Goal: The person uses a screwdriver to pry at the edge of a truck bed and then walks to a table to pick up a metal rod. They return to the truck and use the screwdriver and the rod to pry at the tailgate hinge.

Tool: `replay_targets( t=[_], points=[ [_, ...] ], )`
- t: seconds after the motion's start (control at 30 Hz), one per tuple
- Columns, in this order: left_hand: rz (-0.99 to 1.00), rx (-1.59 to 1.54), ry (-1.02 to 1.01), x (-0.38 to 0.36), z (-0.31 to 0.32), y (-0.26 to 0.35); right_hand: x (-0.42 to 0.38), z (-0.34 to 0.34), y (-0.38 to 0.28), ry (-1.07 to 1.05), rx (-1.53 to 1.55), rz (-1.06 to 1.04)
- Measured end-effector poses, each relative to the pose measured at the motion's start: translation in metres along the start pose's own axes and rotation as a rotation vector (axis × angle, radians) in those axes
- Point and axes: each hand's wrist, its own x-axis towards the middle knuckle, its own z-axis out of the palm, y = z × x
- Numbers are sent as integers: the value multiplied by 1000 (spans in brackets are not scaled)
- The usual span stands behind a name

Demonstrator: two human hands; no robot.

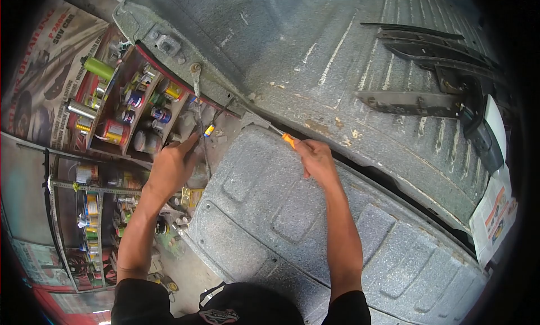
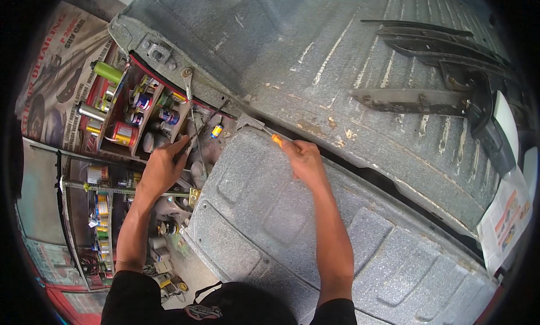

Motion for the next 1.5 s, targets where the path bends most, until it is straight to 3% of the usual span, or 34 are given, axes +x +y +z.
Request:
replay_targets(
  t=[1.33,1.5],
  points=[
    [-8,-6,-13,1,-1,1,5,-1,2,-15,-72,4],
    [46,-2,56,0,8,-5,19,-10,4,-211,247,257]
  ],
)
